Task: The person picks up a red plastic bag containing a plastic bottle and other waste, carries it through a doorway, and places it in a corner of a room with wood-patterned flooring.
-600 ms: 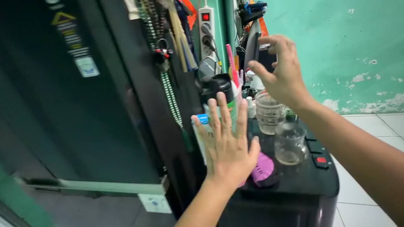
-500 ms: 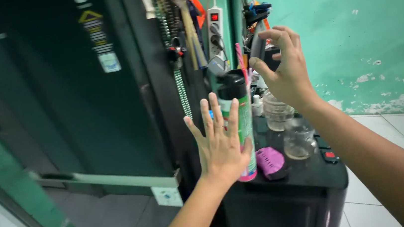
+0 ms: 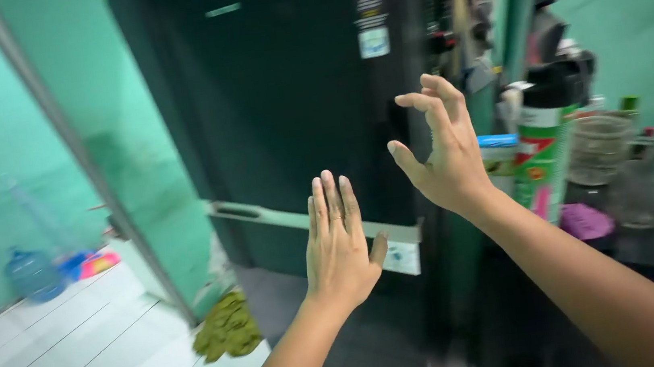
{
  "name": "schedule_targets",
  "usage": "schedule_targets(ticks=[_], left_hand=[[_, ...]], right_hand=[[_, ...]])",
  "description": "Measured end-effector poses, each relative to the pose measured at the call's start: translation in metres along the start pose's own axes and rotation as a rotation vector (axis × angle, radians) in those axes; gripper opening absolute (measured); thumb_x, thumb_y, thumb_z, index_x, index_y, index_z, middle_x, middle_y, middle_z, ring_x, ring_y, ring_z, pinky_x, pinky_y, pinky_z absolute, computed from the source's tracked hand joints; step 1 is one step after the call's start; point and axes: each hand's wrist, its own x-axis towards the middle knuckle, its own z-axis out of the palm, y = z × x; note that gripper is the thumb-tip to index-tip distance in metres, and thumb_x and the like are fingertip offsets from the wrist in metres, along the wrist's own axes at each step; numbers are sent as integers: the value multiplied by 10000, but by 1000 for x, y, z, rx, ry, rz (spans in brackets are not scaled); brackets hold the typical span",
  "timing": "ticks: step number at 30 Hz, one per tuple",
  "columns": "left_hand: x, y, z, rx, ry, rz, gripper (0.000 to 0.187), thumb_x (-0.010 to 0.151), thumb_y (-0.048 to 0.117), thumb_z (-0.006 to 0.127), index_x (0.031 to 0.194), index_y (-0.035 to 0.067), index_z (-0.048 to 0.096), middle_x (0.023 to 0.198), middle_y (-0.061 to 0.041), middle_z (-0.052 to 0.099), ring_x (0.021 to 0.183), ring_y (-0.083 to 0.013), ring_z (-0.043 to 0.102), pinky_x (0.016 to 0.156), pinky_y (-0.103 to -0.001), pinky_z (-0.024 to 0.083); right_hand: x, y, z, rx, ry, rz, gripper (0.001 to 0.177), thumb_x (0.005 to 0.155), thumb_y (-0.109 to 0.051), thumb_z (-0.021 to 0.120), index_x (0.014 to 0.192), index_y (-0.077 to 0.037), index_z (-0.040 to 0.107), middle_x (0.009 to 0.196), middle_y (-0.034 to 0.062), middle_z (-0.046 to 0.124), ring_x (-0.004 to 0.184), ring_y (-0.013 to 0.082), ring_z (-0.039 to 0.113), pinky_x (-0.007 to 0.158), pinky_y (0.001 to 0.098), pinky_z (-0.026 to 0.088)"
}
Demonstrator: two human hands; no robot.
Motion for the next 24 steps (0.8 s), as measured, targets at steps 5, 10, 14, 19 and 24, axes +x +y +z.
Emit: schedule_targets(ticks=[5,10,14,19,24], left_hand=[[-48,-71,-45,100,6,-80,908,933,390,630,1538,-141,211,1626,-353,185,1528,-487,169,1236,-539,171],[-91,-139,-84,299,-3,-198,857,939,434,586,1588,-8,243,1657,-273,174,1539,-451,152,1189,-671,56],[-121,-188,-103,438,-12,-322,802,947,465,551,1587,73,267,1651,-276,130,1520,-469,124,1077,-808,-28],[-138,-244,-111,581,-53,-411,775,954,477,513,1571,72,277,1626,-280,180,1504,-472,121,1029,-852,-50],[-135,-302,-103,676,-92,-497,780,957,492,488,1544,19,286,1580,-296,250,1506,-440,119,1010,-854,-55]], right_hand=[[-9,-53,68,63,-61,28,607,825,-86,835,1358,-112,545,1528,214,374,1409,392,454,1119,490,450],[-7,-99,135,169,-113,-33,617,799,-86,846,1339,-122,551,1512,212,365,1399,401,442,1105,495,448],[-10,-129,196,264,-159,-71,588,798,-111,838,1317,-126,562,1503,215,374,1389,402,443,1098,500,444],[-4,-143,280,375,-259,-27,554,803,-164,812,1306,-120,584,1516,240,357,1369,437,406,1042,514,434],[7,-135,366,499,-287,28,541,816,-202,795,1307,-122,584,1516,246,365,1397,451,388,1074,535,408]])
